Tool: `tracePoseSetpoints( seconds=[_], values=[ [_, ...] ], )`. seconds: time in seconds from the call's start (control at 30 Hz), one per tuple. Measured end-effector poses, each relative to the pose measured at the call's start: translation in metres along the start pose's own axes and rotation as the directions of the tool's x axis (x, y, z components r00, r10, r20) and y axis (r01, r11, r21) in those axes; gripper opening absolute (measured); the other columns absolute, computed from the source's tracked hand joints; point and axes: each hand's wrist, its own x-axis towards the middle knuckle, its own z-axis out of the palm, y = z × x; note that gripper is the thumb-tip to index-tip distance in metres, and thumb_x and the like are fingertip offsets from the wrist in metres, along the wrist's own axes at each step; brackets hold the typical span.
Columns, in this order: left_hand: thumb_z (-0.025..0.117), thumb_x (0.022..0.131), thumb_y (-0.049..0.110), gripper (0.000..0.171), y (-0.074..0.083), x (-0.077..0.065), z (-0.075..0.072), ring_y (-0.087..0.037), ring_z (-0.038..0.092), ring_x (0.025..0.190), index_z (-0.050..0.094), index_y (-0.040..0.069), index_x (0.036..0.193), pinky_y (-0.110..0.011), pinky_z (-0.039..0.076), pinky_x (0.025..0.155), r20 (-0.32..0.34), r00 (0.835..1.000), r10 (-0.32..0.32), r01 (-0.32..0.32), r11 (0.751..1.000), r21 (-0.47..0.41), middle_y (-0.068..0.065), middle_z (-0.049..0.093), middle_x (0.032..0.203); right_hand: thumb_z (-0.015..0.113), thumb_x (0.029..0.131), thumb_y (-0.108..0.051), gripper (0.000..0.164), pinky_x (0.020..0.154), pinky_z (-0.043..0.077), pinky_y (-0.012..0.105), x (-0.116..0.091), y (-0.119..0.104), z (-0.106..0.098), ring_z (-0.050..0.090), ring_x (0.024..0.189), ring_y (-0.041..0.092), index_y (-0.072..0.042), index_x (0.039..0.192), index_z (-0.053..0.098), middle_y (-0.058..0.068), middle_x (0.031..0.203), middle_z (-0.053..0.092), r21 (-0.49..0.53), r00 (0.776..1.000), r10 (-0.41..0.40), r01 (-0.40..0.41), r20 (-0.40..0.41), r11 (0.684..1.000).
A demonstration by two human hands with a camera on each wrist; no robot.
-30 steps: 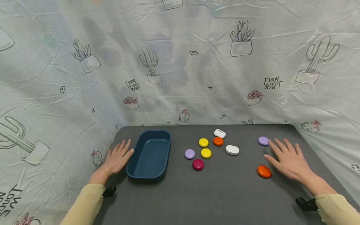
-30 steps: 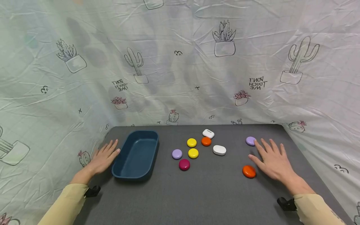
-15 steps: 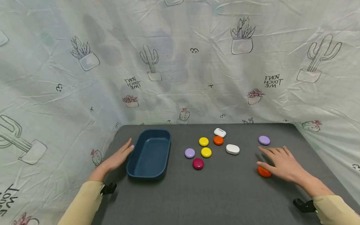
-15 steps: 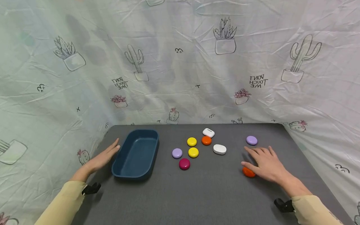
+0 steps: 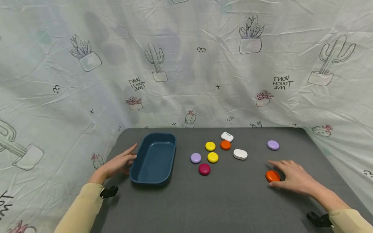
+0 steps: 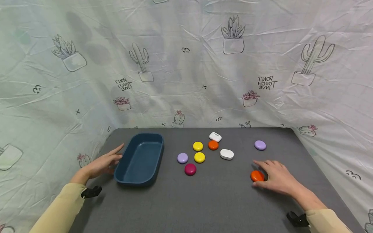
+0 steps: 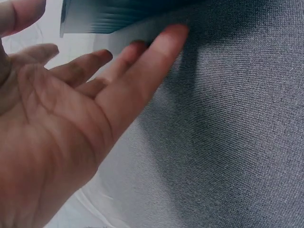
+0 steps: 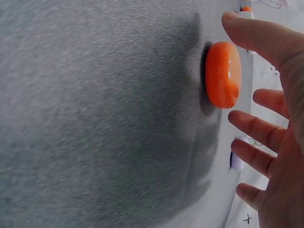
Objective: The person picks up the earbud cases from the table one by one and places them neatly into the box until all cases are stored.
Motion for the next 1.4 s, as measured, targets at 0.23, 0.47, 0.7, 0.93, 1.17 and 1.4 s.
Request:
tracePoseSetpoints(
  seconds=[0.23,0.47,0.7,0.93,1.17,1.4],
  values=[
    [0.04,0.112,0.029,0.068,-0.005,-0.004,0.006,-0.05,0.017,0.149,-0.003,0.034,0.165,-0.053,0.053,0.089,0.08,0.997,-0.009,0.019,0.992,-0.124,-0.022,-0.004,0.169,0.087,0.07,-0.061,0.081,0.083,0.041,0.064,-0.013,0.003,0.005,0.056,0.109,0.036,-0.012,0.132,0.068,0.001,0.115,0.067,0.093,0.999,0.032,-0.034,0.028,0.995],
    [0.038,0.112,0.024,0.066,-0.009,-0.005,0.011,-0.044,0.029,0.146,0.0,0.035,0.166,-0.054,0.053,0.089,0.087,0.996,-0.008,0.021,0.987,-0.158,-0.023,0.002,0.168,0.09,0.07,-0.051,0.072,0.083,0.043,0.059,-0.015,0.008,0.008,0.057,0.105,0.032,-0.014,0.128,0.07,0.002,0.117,0.069,0.115,0.999,0.028,-0.033,0.039,0.993],
    [0.043,0.111,0.024,0.069,-0.007,-0.005,0.023,-0.05,0.008,0.15,0.001,0.04,0.165,-0.055,0.053,0.09,0.087,0.996,-0.015,0.03,0.985,-0.172,-0.019,-0.008,0.169,0.091,0.073,-0.04,0.056,0.083,0.044,0.058,-0.014,0.011,0.007,0.057,0.106,0.034,-0.017,0.12,0.073,0.002,0.115,0.069,0.129,0.999,0.022,-0.027,0.04,0.991],
    [0.044,0.111,0.026,0.072,0.003,-0.006,0.036,-0.055,0.003,0.149,-0.002,0.041,0.164,-0.056,0.053,0.09,0.123,0.992,0.024,-0.001,0.982,-0.188,-0.016,-0.015,0.169,0.09,0.075,-0.037,0.048,0.083,0.044,0.055,-0.006,0.012,0.002,0.057,0.103,0.031,-0.016,0.115,0.074,-0.002,0.11,0.068,0.124,0.999,0.017,-0.021,0.037,0.992],
    [0.045,0.111,0.029,0.072,0.007,-0.004,0.051,-0.058,0.006,0.147,-0.003,0.04,0.164,-0.054,0.053,0.089,0.16,0.985,0.073,-0.049,0.988,-0.144,-0.023,-0.009,0.168,0.09,0.075,-0.038,0.05,0.083,0.044,0.054,-0.004,0.013,0.002,0.056,0.104,0.03,-0.015,0.116,0.074,-0.001,0.111,0.068,0.127,0.999,0.023,-0.029,0.043,0.991],
    [0.047,0.111,0.03,0.072,0.009,-0.003,0.063,-0.052,0.014,0.149,0.0,0.039,0.165,-0.054,0.054,0.088,0.163,0.983,0.081,-0.056,0.986,-0.155,-0.024,-0.005,0.168,0.091,0.074,-0.038,0.054,0.083,0.045,0.055,-0.003,0.015,0.003,0.057,0.104,0.035,-0.012,0.118,0.074,0.005,0.113,0.069,0.131,1.0,0.003,-0.006,0.023,0.991]
  ],
)
